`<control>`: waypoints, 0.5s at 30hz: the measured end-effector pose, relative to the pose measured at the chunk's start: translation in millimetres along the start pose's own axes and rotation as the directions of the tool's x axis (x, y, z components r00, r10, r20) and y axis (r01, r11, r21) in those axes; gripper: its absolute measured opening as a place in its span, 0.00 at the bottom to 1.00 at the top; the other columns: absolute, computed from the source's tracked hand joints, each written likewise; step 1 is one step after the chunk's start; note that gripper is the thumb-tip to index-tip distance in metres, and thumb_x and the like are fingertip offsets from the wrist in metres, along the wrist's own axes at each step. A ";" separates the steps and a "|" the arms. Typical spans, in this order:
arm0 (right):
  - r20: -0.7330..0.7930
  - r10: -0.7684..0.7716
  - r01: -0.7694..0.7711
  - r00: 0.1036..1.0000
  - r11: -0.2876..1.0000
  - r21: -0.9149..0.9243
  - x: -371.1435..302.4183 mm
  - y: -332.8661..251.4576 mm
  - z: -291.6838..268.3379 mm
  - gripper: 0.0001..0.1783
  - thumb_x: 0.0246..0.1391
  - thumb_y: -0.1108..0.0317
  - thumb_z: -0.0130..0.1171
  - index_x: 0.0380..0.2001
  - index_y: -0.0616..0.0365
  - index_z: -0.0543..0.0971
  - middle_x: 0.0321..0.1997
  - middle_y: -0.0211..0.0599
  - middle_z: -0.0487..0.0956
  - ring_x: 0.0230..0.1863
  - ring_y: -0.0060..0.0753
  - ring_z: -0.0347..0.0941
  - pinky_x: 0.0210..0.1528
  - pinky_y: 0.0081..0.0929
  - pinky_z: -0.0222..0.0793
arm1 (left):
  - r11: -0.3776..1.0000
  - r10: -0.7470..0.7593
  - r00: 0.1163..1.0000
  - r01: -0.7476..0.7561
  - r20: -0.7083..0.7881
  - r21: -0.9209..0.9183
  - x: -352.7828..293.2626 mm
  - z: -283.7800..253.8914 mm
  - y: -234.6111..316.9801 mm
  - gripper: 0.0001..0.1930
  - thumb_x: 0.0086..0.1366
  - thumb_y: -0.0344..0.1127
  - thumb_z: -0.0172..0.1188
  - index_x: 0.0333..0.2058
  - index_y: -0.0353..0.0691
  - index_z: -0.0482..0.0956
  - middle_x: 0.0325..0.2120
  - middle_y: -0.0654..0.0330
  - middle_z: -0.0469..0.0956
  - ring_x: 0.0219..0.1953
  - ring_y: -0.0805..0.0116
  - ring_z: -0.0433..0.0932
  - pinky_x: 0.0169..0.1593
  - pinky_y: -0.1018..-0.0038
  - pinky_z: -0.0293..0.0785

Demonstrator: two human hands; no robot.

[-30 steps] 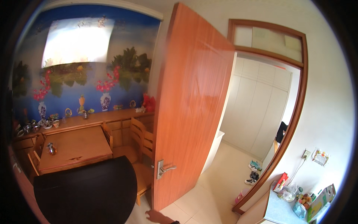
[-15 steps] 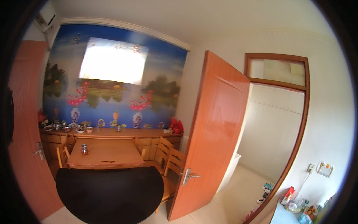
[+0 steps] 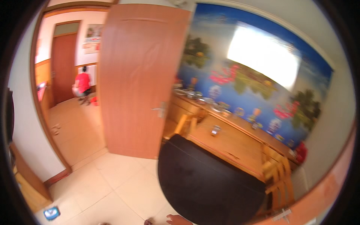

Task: The person wipes a wooden door and its frame with a cloth before hand-washing the cloth in a bucket of soapy water.

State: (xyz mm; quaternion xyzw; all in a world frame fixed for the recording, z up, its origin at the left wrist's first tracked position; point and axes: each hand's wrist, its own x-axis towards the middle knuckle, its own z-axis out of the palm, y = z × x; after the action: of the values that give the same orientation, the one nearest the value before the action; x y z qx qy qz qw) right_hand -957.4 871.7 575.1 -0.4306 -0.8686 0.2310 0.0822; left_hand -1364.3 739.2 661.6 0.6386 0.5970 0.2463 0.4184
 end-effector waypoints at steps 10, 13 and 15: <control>0.315 -0.009 -0.014 0.949 0.997 0.070 192.2 42.9 49.1 0.22 0.50 0.57 0.55 0.48 0.53 0.70 0.36 0.50 0.77 0.40 0.52 0.72 0.43 0.43 0.68 | 0.959 -0.277 0.912 0.280 -0.303 -0.035 16.0 -60.7 -37.9 0.14 0.61 0.50 0.48 0.32 0.44 0.70 0.31 0.59 0.73 0.33 0.63 0.71 0.36 0.57 0.72; 0.289 -0.171 0.177 0.942 0.984 0.003 226.6 67.0 66.1 0.24 0.52 0.55 0.52 0.51 0.53 0.68 0.45 0.51 0.74 0.46 0.51 0.69 0.49 0.43 0.64 | 0.951 -0.297 0.881 0.308 -0.368 -0.029 34.7 -75.1 -44.0 0.15 0.61 0.50 0.48 0.32 0.44 0.70 0.31 0.58 0.73 0.33 0.63 0.71 0.37 0.57 0.72; 0.437 -0.004 -0.019 0.899 0.999 0.049 258.4 57.1 47.8 0.22 0.54 0.55 0.50 0.48 0.54 0.70 0.48 0.50 0.72 0.48 0.50 0.68 0.51 0.43 0.62 | 0.947 -0.302 0.865 0.322 -0.400 -0.019 49.3 -85.8 -49.9 0.15 0.61 0.50 0.48 0.32 0.44 0.70 0.31 0.58 0.73 0.33 0.63 0.71 0.37 0.56 0.72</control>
State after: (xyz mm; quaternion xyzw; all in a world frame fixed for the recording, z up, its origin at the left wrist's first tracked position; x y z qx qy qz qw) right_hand -1092.3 1088.9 491.6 -0.3689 -0.8569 0.3446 -0.1044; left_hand -1453.7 804.4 656.5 0.4801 0.7705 0.2856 0.3071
